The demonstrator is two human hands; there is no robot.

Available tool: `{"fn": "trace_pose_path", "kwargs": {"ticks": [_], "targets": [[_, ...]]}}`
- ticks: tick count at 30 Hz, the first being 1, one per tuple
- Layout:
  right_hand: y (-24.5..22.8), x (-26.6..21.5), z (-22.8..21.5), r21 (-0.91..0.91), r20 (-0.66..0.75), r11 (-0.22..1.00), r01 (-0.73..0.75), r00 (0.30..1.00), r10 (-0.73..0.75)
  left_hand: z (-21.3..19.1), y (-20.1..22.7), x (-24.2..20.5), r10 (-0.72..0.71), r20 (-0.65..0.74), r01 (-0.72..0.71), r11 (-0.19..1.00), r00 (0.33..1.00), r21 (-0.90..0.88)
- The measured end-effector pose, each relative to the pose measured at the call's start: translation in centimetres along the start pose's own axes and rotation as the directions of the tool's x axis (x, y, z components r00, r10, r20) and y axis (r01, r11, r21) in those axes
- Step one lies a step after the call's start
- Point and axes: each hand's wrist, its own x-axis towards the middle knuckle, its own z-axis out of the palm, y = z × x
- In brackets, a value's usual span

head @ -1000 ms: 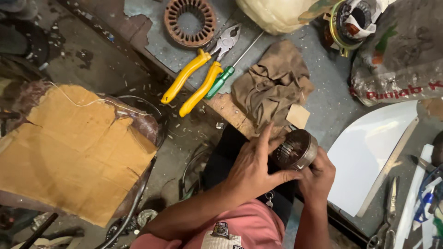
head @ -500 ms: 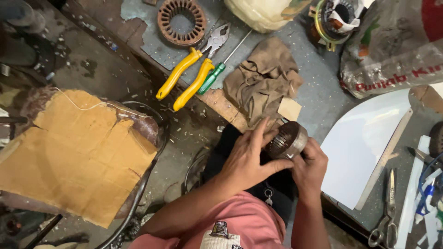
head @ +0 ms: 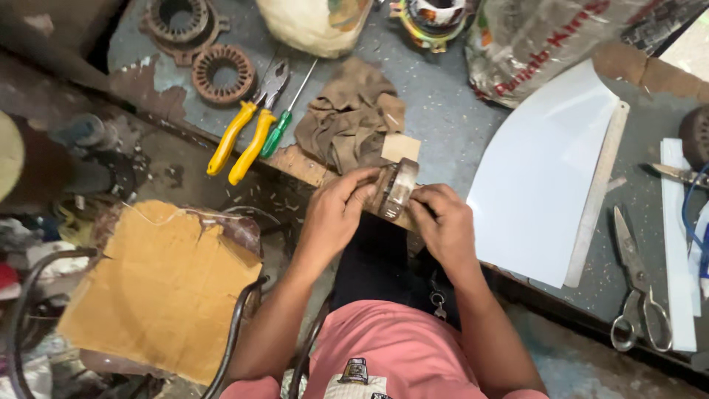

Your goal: The person measures and cuts a white sheet and a long white strip using a ruler and scissors on a cluttered workbench. They repeatedly align the ruler, trim edges, and handle the cut pieces, with motor parts and tools visible nearby.

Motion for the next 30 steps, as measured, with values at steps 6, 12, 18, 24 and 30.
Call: {"fn": "trace_pose_path", "kwargs": {"ticks": [6,12,18,24,30], "targets": [[-1.4,0.6,-0.7,0.024,0.005,0.998,-0.056,0.998,0.056,0.5,0.4,1.7,0.045,0.096,-0.066,0.972,0.994,0.225],[-1.3,0.4,-0.6,0.033,-0.031,0.999,0.005,0.999,-0.004,0.7,-1.4,3.3,-0.068,0.143,0.061,0.997,0.987,0.054],[-1.0,0.2,-0.8,0.057,-0.047,0.998,0.002,0.999,0.0,0.5,-1.9,4.0,-0.135,0.188,0.112,0.986,0.973,0.126],[-0.6,0.2,-0.6,0.032,-0.046,0.999,0.015,0.999,-0.014,-0.4,-1.2,4.3,-0.137,0.218,0.116,0.987,0.966,0.108],[-0.3,0.1,-0.7,0.033,-0.052,0.997,0.072,0.996,-0.07,-1.0,-1.0,4.3,0.012,0.249,-0.075,0.966,0.968,0.246]]}}
